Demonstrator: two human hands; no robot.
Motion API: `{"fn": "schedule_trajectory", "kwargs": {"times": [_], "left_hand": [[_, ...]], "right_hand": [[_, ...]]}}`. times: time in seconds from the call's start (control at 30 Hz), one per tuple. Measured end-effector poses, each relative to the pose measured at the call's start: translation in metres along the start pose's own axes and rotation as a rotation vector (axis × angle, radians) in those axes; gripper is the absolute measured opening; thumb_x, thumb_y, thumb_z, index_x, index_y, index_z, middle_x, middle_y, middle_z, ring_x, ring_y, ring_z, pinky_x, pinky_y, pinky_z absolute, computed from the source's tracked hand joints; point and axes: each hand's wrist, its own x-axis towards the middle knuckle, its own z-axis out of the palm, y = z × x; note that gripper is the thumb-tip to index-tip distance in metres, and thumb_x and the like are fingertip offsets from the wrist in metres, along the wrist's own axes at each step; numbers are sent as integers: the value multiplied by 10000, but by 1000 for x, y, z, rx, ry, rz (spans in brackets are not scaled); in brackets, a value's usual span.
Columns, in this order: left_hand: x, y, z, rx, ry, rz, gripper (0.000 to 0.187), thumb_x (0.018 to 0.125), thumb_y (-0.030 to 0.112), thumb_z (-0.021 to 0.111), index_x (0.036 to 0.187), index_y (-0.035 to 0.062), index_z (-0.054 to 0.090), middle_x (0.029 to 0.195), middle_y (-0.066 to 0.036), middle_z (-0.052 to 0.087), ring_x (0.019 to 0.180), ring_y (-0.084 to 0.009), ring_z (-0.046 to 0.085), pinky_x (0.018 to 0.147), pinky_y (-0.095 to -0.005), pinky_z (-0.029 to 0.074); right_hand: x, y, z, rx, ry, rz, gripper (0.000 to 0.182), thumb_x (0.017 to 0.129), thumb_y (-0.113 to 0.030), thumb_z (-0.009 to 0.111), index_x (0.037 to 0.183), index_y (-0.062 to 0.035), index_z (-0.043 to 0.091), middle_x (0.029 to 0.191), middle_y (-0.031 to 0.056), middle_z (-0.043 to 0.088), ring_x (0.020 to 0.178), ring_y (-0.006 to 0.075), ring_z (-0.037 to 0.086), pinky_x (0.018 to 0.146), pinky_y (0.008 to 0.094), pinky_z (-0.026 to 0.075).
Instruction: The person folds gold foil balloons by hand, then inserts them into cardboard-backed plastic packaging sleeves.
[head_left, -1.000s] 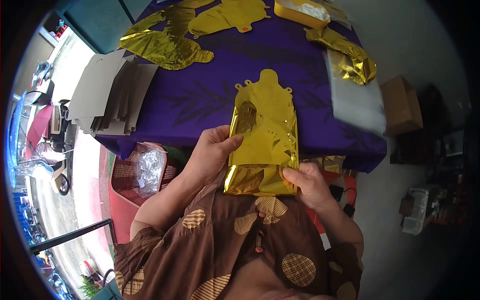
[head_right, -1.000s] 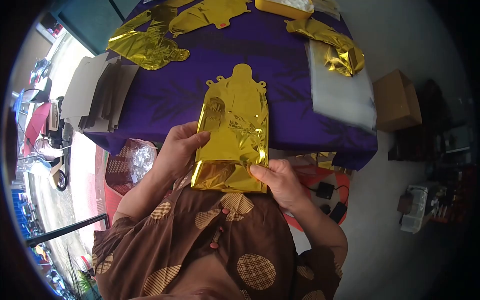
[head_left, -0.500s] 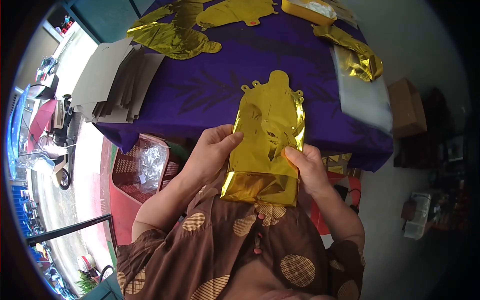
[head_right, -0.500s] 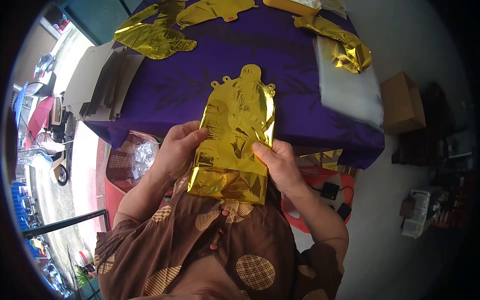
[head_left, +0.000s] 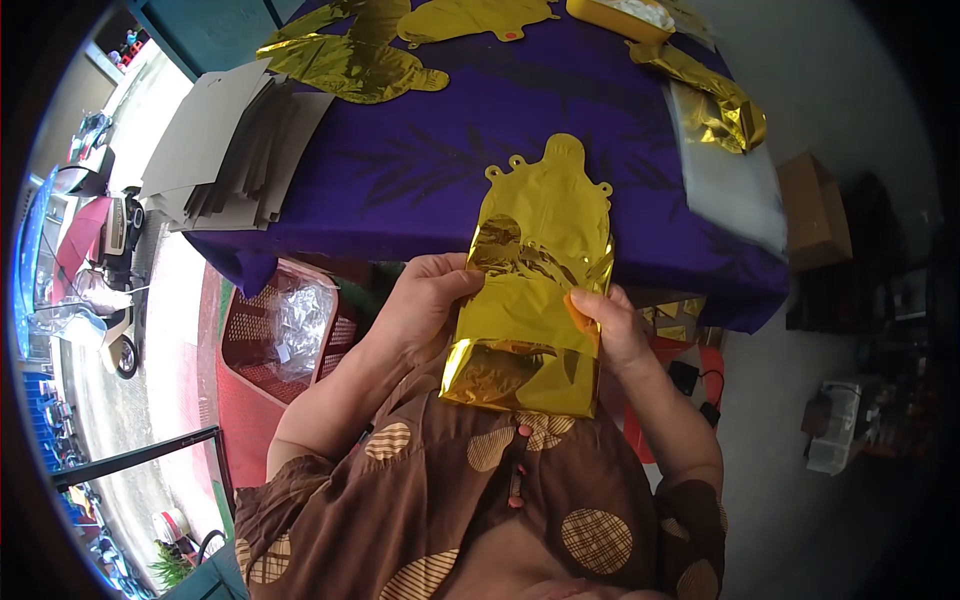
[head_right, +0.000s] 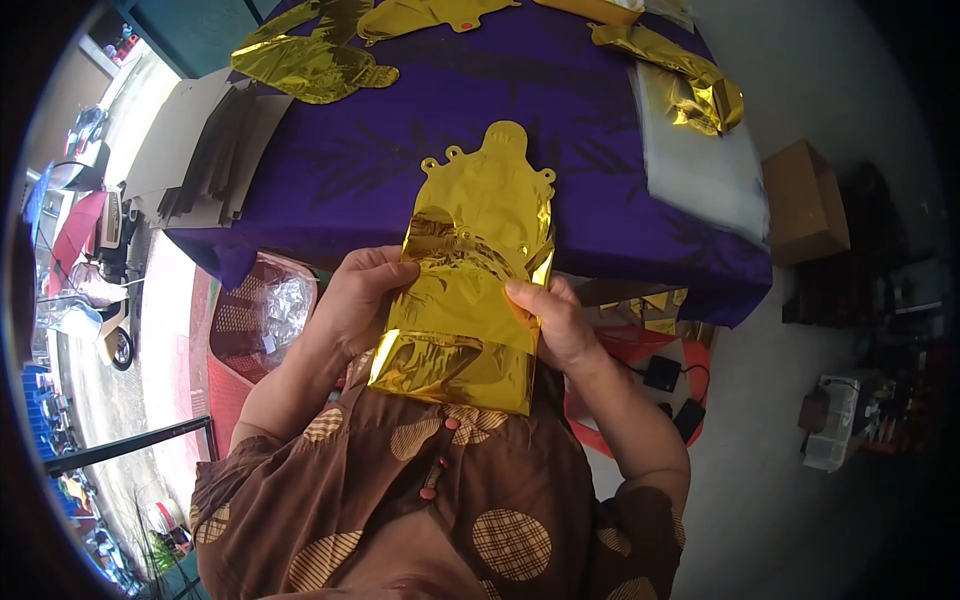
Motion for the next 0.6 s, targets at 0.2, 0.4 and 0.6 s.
{"fn": "schedule_trajectory", "kwargs": {"times": [0.2, 0.4, 0.6], "left_hand": [[-3, 1, 8, -29, 41, 58, 279, 905, -47, 460, 1107, -131, 634, 1021, -213, 699, 859, -230, 709, 811, -336, 590], [-4, -1, 9, 24, 113, 142, 240, 872, -77, 479, 988, -78, 690, 869, -147, 710, 707, -172, 669, 695, -293, 572], [-3, 2, 1, 80, 4, 177, 234, 868, -105, 466, 928, -57, 687, 825, -133, 701, 714, -158, 670, 700, -280, 568]], "right_hand": [[10, 25, -21, -139, 54, -69, 130, 940, -98, 540, 951, -39, 656, 818, 24, 642, 708, 97, 583, 656, 257, 449], [6, 28, -17, -305, -20, -236, 80, 921, -79, 552, 891, -56, 622, 778, 14, 599, 682, 94, 539, 655, 241, 422], [9, 29, -26, 50, -219, -163, 183, 911, -23, 447, 809, -44, 598, 796, 29, 614, 717, 98, 563, 656, 230, 455]]}}
